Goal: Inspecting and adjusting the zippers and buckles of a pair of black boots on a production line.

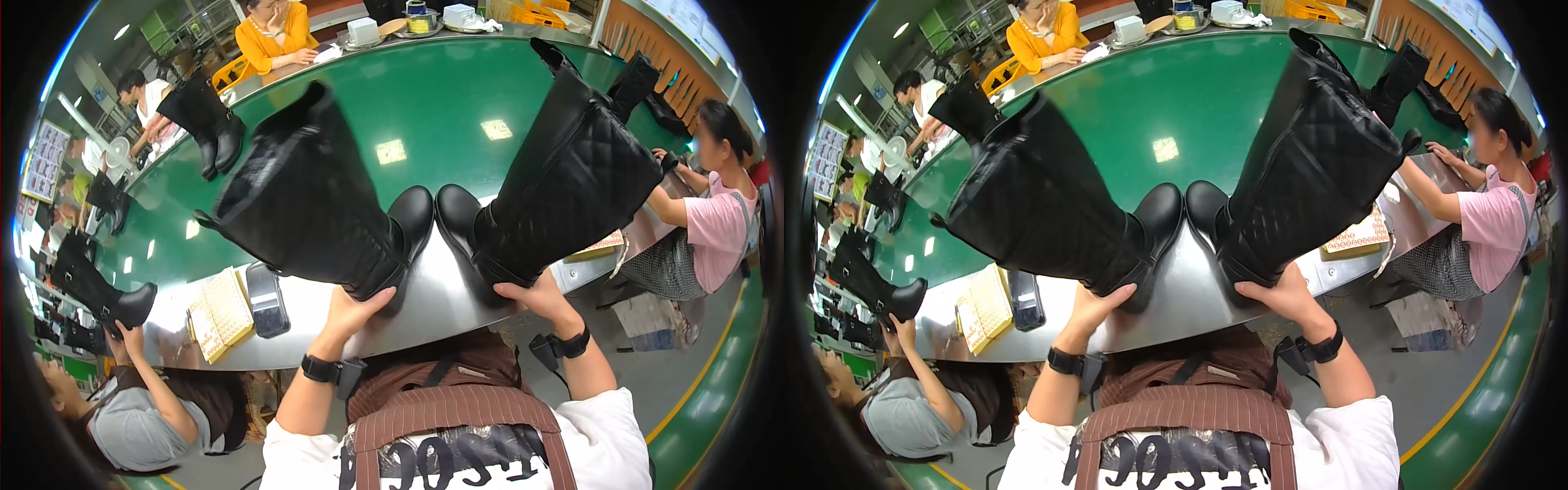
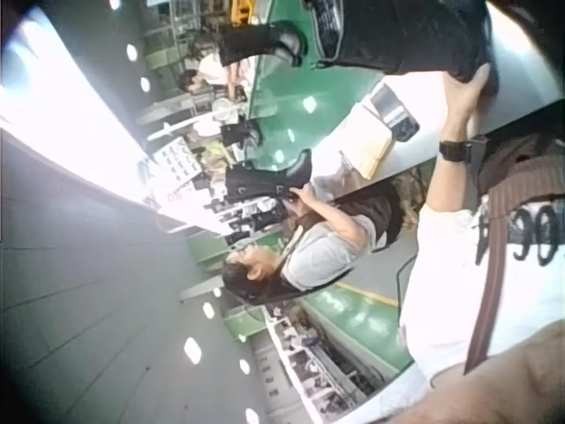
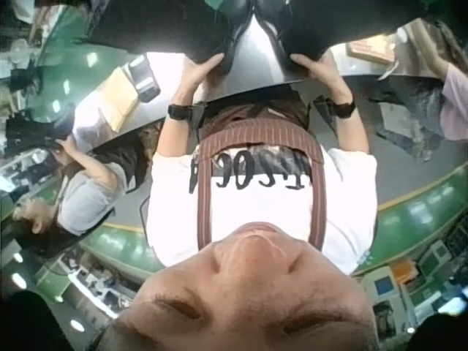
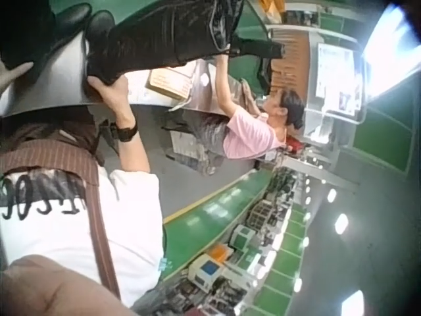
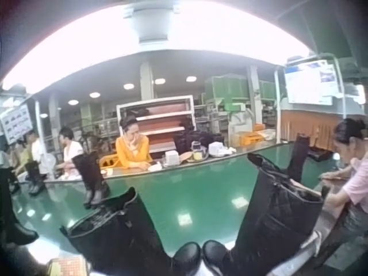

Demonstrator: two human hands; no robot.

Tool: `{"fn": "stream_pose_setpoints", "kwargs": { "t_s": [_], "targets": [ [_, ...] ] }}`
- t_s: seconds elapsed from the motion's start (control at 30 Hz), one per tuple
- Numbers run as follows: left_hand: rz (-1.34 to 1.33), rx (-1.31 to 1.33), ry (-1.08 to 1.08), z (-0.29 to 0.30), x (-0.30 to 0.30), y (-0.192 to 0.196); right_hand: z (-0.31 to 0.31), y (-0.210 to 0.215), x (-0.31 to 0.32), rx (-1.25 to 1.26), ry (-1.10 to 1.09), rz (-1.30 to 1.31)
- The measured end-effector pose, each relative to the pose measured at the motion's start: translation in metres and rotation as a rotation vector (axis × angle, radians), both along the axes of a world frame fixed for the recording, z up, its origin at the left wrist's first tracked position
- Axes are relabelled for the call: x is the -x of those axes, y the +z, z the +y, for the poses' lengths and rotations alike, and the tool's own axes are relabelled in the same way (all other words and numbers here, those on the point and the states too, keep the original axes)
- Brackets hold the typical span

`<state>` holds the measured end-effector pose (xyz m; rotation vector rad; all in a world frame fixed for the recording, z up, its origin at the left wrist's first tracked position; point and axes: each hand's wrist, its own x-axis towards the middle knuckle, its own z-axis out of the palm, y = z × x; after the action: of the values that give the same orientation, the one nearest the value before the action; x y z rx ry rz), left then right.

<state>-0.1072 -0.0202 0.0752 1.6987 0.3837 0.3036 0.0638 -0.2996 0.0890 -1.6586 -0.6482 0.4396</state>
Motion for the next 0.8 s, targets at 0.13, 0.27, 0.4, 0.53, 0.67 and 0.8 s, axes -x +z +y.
{"fn": "stream_pose_setpoints", "kwargs": {
  "t_s": [0.13, 0.27, 0.4, 0.53, 0.67, 0.8],
  "targets": [
    [-0.239, 0.414, 0.145, -0.01, -0.025, 0.023, 0.035, 0.004, -0.01, -0.263, 0.016, 0.381],
    [-0.344, 0.699, 0.107, 0.012, -0.054, 0.032, 0.096, -0.003, -0.032, -0.586, 0.238, 0.687],
    [-0.419, 0.764, 0.076, 0.033, -0.071, 0.03, 0.144, 0.001, -0.042, -0.732, 0.272, 0.648],
    [-0.44, 0.768, 0.099, 0.049, -0.078, 0.021, 0.162, -0.026, -0.059, -0.651, 0.281, 0.602],
    [-0.433, 0.693, 0.161, 0.057, -0.079, 0.0, 0.175, -0.016, -0.042, -0.641, 0.151, 0.493],
    [-0.462, 0.567, 0.225, 0.049, -0.08, -0.01, 0.162, 0.029, -0.022, -0.105, 0.157, 0.709]
  ]
}}
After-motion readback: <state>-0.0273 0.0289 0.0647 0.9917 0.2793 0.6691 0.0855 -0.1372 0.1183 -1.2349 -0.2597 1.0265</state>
